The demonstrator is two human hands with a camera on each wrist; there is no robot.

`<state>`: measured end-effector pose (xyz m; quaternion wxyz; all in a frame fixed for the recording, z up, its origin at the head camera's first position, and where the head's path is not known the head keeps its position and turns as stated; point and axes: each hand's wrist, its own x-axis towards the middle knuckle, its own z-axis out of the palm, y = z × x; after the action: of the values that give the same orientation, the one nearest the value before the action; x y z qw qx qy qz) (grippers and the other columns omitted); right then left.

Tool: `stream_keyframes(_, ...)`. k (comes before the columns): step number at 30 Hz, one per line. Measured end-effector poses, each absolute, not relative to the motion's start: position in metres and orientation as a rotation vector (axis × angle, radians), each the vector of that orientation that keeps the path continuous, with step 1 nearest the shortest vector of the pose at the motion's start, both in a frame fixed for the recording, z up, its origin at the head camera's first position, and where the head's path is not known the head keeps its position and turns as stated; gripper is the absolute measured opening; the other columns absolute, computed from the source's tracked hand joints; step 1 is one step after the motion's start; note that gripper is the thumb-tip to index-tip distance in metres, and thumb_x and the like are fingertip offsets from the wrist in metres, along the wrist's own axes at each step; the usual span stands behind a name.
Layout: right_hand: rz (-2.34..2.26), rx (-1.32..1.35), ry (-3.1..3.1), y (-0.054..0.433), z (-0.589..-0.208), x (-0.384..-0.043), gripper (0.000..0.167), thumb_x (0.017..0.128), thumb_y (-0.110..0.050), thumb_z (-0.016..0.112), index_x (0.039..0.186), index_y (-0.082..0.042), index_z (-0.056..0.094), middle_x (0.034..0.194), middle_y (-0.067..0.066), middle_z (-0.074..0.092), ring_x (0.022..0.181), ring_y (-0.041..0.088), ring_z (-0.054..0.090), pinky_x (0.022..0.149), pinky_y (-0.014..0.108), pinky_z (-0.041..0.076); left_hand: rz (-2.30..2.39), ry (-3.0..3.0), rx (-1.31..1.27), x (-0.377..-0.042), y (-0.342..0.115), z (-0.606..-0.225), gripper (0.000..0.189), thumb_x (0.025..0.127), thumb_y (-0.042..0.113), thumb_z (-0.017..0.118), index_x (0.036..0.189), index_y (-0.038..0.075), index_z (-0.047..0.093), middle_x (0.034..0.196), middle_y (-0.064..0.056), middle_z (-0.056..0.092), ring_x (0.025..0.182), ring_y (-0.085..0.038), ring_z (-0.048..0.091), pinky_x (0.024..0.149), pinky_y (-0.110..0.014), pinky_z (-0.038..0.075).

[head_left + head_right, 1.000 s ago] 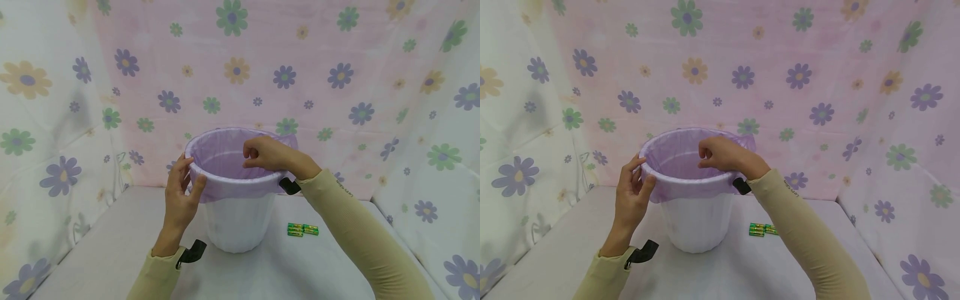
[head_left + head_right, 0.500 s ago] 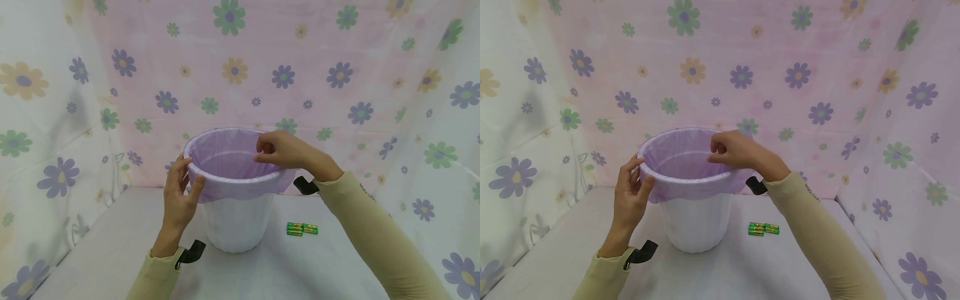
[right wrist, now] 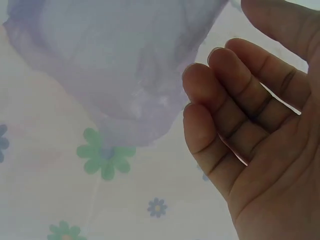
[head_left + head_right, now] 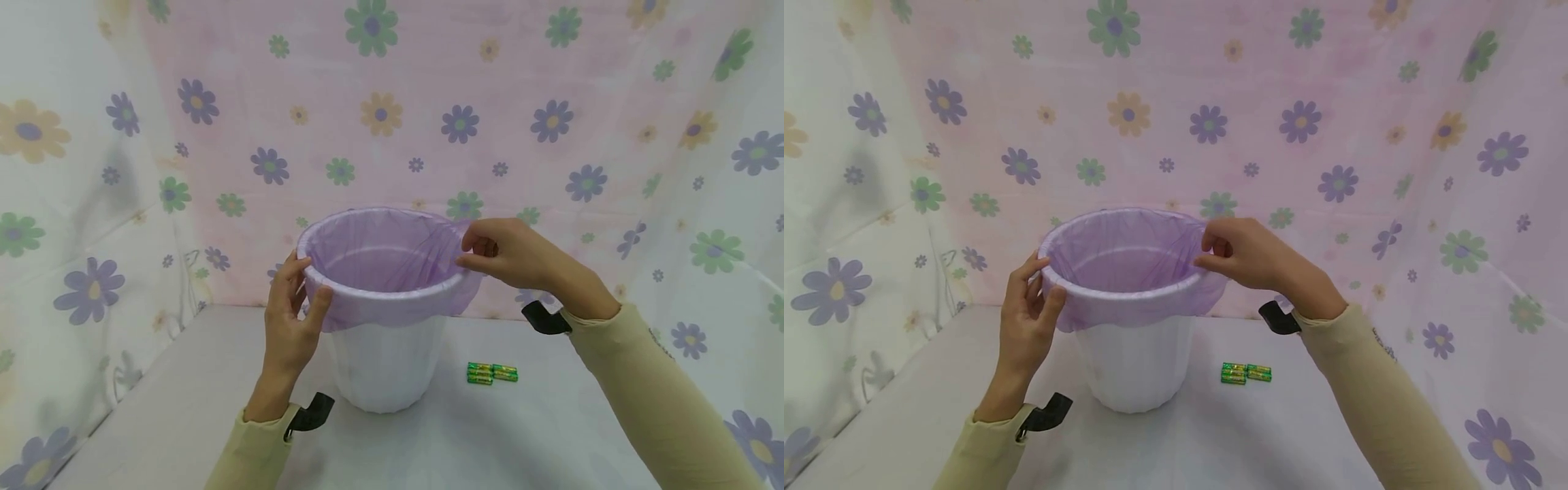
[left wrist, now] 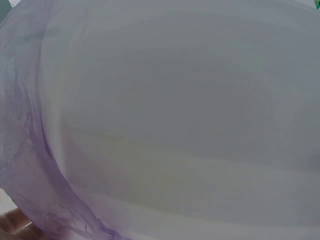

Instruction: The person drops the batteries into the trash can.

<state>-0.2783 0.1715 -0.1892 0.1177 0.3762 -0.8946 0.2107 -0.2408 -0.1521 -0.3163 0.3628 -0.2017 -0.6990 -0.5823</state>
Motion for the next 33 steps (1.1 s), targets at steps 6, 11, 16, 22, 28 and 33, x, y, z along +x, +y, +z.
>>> stream_keyframes(6, 0.577, 1.035, -2.612, 0.189, -0.202, -0.267, 0.013, 0.092, -0.027, 0.065, 0.092, -0.014, 0.064, 0.074, -0.006, 0.057, 0.067, 0.012, 0.052, 0.061, 0.027, 0.048, -1.522, -1.785, -0.543, -0.241, -0.152, -0.317, 0.051, 0.087, 0.005, 0.065, 0.134, 0.006, 0.046, 0.151, -0.006, 0.033, 0.133, -0.026, 0.04, 0.108, -0.044, 0.036)
stream_keyframes(11, 0.563, 1.008, -2.602, 0.199, -0.216, -0.259, 0.011, 0.092, -0.027, 0.065, 0.091, -0.016, 0.064, 0.076, -0.008, 0.056, 0.071, 0.01, 0.051, 0.064, 0.026, 0.048, -1.521, -1.789, -0.543, -0.24, -0.152, -0.316, 0.05, 0.088, 0.006, 0.064, 0.134, 0.006, 0.046, 0.151, -0.005, 0.033, 0.134, -0.025, 0.039, 0.108, -0.043, 0.035)
stream_keyframes(16, 0.602, 1.009, -2.607, 0.206, -0.236, -0.256, 0.009, 0.091, -0.024, 0.066, 0.091, -0.016, 0.063, 0.076, -0.009, 0.055, 0.07, 0.009, 0.051, 0.063, 0.025, 0.048, -1.509, -1.791, -0.533, -0.239, -0.154, -0.317, 0.048, 0.089, 0.008, 0.064, 0.134, 0.007, 0.047, 0.151, -0.006, 0.033, 0.133, -0.026, 0.04, 0.108, -0.041, 0.036)
stream_keyframes(22, 0.659, 0.982, -2.634, 0.212, -0.26, -0.257, 0.008, 0.091, -0.024, 0.066, 0.091, -0.017, 0.063, 0.075, -0.01, 0.055, 0.069, 0.009, 0.051, 0.062, 0.024, 0.048, -1.5, -1.791, -0.529, -0.238, -0.155, -0.317, 0.051, 0.087, 0.006, 0.065, 0.134, 0.006, 0.047, 0.151, -0.008, 0.032, 0.132, -0.027, 0.041, 0.107, -0.043, 0.038)
stream_keyframes(28, 0.672, 0.962, -2.688, 0.214, -0.282, -0.259, 0.01, 0.091, -0.027, 0.066, 0.091, -0.018, 0.062, 0.074, -0.011, 0.055, 0.066, 0.008, 0.05, 0.059, 0.024, 0.047, -1.487, -1.797, -0.521, -0.239, -0.155, -0.317, 0.049, 0.089, 0.009, 0.064, 0.134, 0.007, 0.047, 0.151, -0.008, 0.032, 0.132, -0.028, 0.041, 0.107, -0.04, 0.037)
stream_keyframes(33, 0.659, 0.935, -2.743, 0.214, -0.3, -0.258, 0.012, 0.091, -0.03, 0.066, 0.092, -0.018, 0.063, 0.073, -0.011, 0.054, 0.065, 0.008, 0.049, 0.058, 0.024, 0.046, -1.486, -1.809, -0.513, -0.238, -0.154, -0.317, 0.048, 0.09, 0.012, 0.064, 0.135, 0.007, 0.046, 0.152, -0.008, 0.031, 0.133, -0.028, 0.041, 0.107, -0.037, 0.037)
